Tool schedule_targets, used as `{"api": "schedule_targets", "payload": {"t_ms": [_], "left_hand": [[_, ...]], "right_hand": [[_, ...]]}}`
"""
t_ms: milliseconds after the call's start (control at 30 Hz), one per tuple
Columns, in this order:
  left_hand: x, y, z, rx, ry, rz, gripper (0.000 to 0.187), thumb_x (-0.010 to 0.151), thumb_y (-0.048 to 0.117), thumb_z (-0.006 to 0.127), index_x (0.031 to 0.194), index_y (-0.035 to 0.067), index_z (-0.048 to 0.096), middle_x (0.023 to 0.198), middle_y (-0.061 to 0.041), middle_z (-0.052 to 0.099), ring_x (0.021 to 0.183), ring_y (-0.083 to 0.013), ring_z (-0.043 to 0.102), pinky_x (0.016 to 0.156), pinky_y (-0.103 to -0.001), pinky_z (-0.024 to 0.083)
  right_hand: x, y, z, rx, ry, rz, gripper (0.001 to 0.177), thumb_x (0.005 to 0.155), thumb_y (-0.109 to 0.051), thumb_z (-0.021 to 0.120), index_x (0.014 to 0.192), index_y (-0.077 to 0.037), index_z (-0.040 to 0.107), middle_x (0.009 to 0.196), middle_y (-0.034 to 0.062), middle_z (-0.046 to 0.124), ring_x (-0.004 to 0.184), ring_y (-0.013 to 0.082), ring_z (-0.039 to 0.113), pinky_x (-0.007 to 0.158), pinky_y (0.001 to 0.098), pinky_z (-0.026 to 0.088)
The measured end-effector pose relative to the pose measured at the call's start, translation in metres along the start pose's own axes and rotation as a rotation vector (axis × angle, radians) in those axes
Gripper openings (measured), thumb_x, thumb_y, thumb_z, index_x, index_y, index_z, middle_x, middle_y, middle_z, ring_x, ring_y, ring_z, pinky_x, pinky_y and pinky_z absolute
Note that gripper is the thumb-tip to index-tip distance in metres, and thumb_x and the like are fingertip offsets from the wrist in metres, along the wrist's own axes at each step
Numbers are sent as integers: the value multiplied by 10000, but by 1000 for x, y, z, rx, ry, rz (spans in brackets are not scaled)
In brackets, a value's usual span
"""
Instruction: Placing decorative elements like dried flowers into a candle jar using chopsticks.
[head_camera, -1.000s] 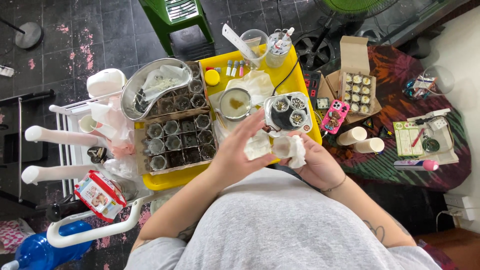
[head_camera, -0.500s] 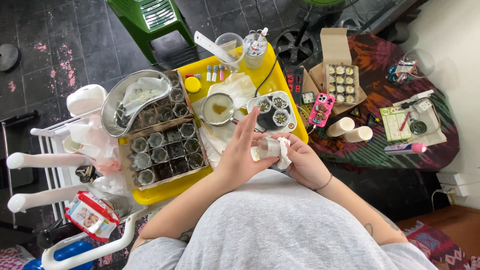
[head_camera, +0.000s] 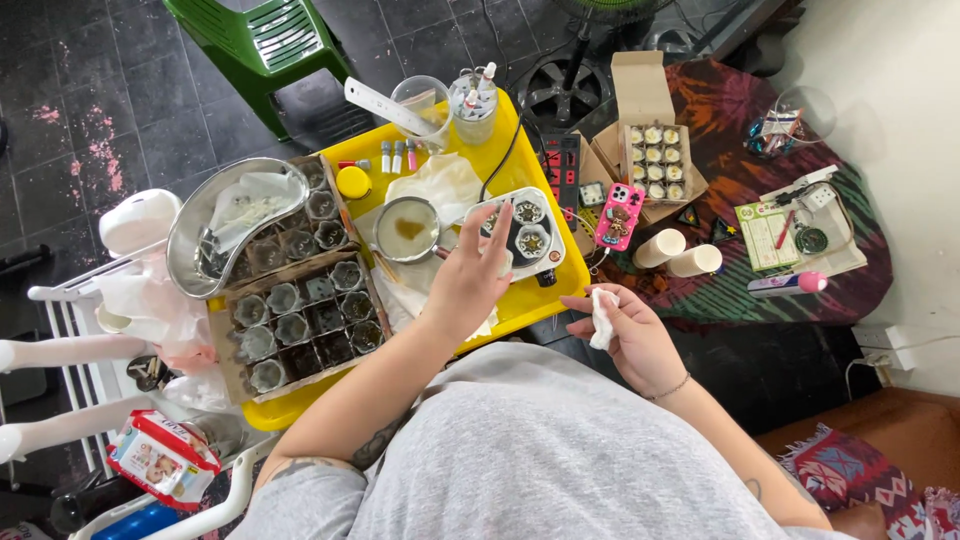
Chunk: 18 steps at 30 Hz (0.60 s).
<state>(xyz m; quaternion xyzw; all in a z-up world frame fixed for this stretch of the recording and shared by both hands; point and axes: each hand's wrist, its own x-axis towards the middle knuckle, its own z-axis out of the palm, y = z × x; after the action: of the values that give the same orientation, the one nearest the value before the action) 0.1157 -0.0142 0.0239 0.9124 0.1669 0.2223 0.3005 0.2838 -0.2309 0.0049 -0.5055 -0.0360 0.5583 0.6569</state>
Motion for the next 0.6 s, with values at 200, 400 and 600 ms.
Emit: {"api": "schedule_targets", "payload": {"t_ms": [200,400,600], "left_hand": [[6,-12,19,99,-102,-25,1078,743,62,828,1624,78,207,1455,-185,357,1046,-257,618,934,-348,536],[9,-17,30,169,-90,-63,1087,730,120,845,1616,75,218,1452,-183,357,1042,-240,610,944,-336,528],[8,-25,43,270,-58,-32,1113,725,170,846,1618,28,196,1461,-200,340,1097,-260,551,990,-348,504]], "right_hand": [[-3,0,-7,1,-13,6,271,1043,-239,546,1214,-38,610,1214,181,721,884,218,733,823,340,588],[2,0,-10,-32,-17,19,257,1043,-227,548,1208,-40,608,1188,175,723,889,216,722,826,350,583],[6,0,-12,-37,-18,36,255,1040,-224,544,1212,-46,604,1193,177,728,882,214,717,816,342,576]]}}
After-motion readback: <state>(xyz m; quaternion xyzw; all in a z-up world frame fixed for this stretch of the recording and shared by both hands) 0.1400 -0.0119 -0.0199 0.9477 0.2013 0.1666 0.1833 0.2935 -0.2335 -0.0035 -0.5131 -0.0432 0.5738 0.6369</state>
